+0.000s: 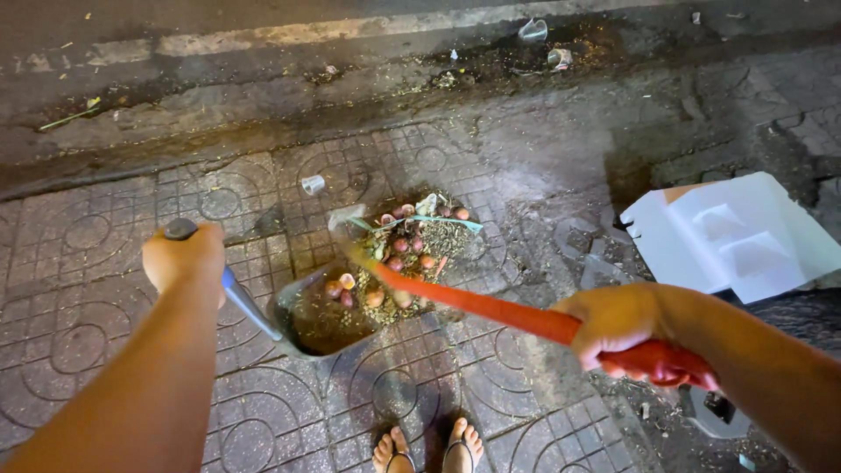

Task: Sweep organic waste including onions and eggshells from the sidewalk into a dustpan.

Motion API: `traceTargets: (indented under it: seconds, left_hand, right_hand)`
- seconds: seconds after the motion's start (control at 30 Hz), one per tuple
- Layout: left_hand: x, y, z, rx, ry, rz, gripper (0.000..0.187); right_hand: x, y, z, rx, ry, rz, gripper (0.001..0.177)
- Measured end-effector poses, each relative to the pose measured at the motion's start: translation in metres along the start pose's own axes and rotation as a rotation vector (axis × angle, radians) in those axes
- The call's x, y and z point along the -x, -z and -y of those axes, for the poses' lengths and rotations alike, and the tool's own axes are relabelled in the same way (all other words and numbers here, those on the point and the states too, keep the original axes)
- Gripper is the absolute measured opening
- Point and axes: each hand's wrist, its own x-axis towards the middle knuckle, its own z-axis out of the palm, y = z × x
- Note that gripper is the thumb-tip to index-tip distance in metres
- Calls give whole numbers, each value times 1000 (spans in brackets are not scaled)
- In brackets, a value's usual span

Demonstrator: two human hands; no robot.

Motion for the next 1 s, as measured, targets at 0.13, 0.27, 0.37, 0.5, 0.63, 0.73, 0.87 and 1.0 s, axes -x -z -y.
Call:
traceTargets:
  seconds: [0.13,0.27,0.37,0.5,0.63,0.73,0.87,1.0]
  left_hand:
    - [3,-4,-2,2,20,28,12]
    - [-5,-16,8,-74,-141,-7,10]
    - [-20,-16,21,-161,-225,2,11]
    - [-20,2,26,-71,-257,129,13]
    - [-13,19,13,-43,-221,134,13]
    - [-12,25,16,-71,-130,122,16]
    - [-22,21,20,-26,-150,131,19]
    - [-7,27,7,-90,-120,130,21]
  right_hand:
    - [5,2,6,-23,-80,-124,67]
    - [-82,11,-35,-184,-112,-175,51]
    - [-168,-12,-59,-357,-86,-49,38]
    - [-201,-78,-43,-427,-72,32,34]
    - [-157,-118,-1,-395,-33,72,50]
    - [-132,-131,5,-306,-55,116,58]
    - [-137,-141,1,-246,-2,176,59]
    - [-141,-158,-2,-199,126,297,58]
